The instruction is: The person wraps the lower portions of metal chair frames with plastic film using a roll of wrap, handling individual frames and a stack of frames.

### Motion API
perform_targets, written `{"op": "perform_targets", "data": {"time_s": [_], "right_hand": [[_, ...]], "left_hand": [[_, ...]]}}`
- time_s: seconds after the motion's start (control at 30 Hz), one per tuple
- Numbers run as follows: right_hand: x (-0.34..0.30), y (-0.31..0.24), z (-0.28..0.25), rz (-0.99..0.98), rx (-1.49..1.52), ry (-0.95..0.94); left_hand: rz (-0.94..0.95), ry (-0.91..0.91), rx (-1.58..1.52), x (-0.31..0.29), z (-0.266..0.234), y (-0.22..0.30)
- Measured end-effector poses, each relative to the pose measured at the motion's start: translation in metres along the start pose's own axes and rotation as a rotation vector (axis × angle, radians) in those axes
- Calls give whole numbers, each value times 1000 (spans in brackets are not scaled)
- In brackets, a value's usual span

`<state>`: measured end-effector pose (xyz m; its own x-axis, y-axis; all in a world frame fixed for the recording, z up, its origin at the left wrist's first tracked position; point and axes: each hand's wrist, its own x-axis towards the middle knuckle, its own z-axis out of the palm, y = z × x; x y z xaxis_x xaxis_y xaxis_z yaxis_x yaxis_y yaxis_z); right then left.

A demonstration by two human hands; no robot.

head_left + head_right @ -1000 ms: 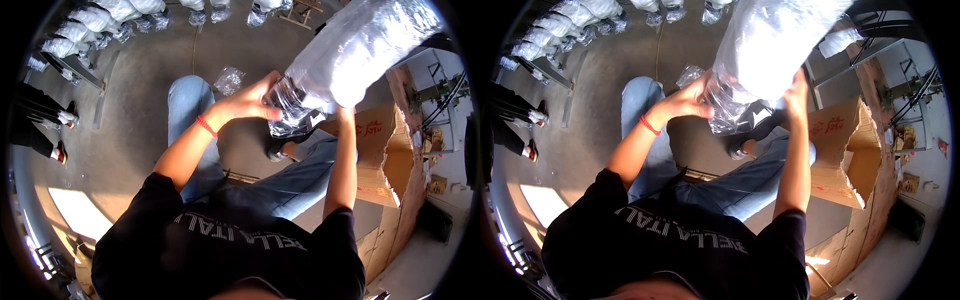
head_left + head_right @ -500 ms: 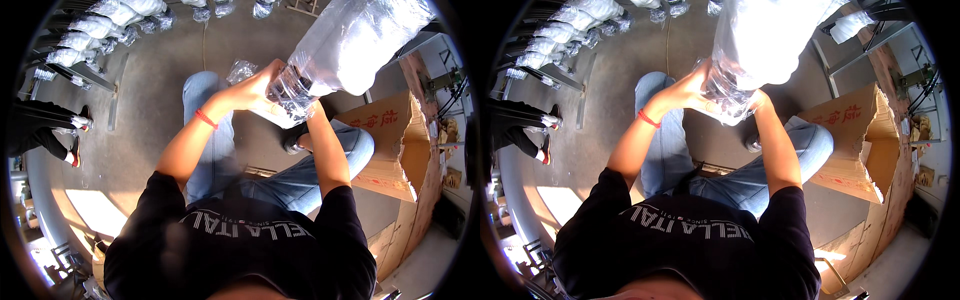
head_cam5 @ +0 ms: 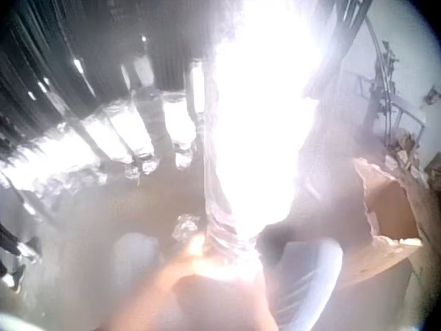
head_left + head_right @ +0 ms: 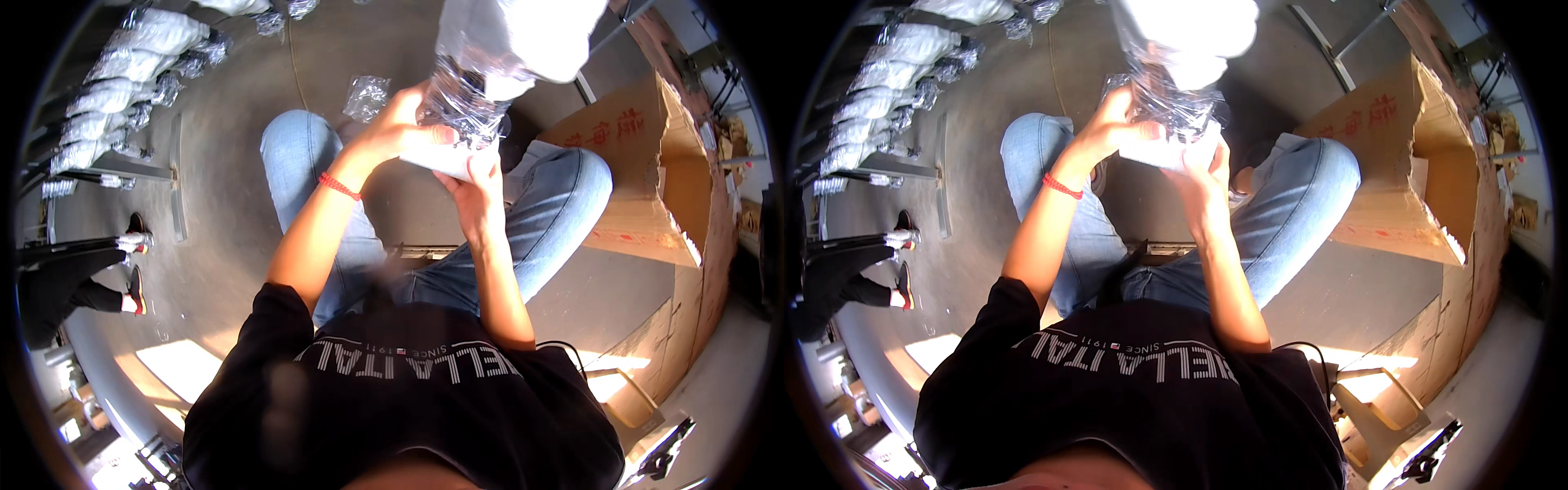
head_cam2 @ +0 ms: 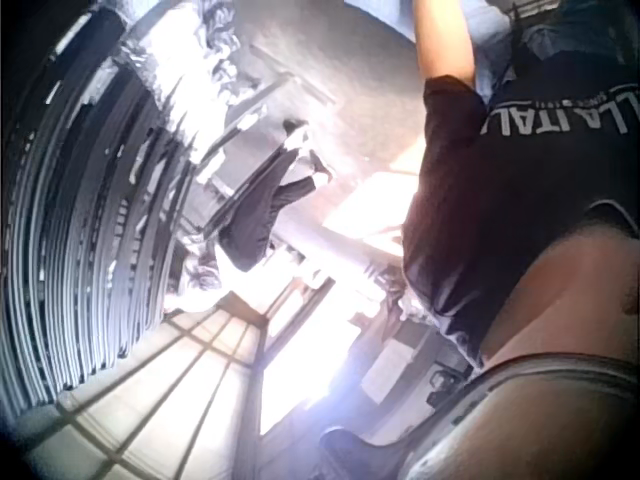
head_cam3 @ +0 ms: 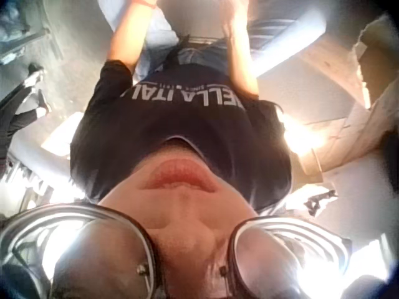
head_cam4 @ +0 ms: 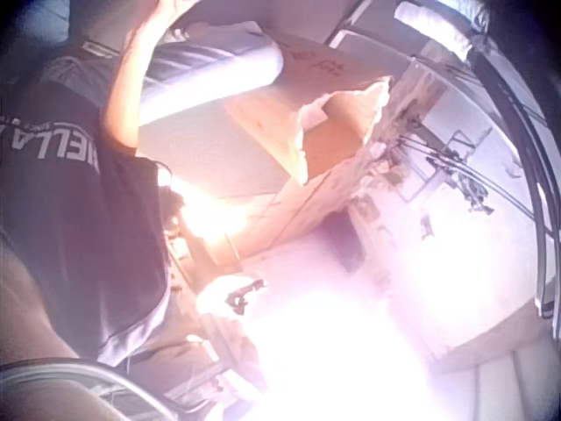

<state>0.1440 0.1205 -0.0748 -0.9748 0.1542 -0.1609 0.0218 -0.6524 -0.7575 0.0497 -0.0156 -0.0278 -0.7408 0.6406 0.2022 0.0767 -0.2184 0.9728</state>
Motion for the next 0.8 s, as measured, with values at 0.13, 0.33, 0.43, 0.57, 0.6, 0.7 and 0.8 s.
{"op": "perform_targets", "data": {"time_s": [0.13,0.33,0.43,0.57,0.6,0.7,0.8], "right_hand": [[21,2,-15,-11,162,-160],[23,9,-22,18,281,-201],[34,17,-44,33,376,-258],[31,1,-48,23,340,-344],[28,-6,-45,49,359,-357],[20,-20,-45,79,434,-431],[7,-46,-30,7,341,-512]], "left_hand": [[-33,-6,57,1,-6,4],[-115,-96,211,10,-27,20],[-298,-163,229,12,-53,21],[-134,-152,97,20,-50,13],[-63,-182,58,24,-47,15],[-185,-395,66,34,-56,19],[-253,-390,153,39,-76,8]]}}
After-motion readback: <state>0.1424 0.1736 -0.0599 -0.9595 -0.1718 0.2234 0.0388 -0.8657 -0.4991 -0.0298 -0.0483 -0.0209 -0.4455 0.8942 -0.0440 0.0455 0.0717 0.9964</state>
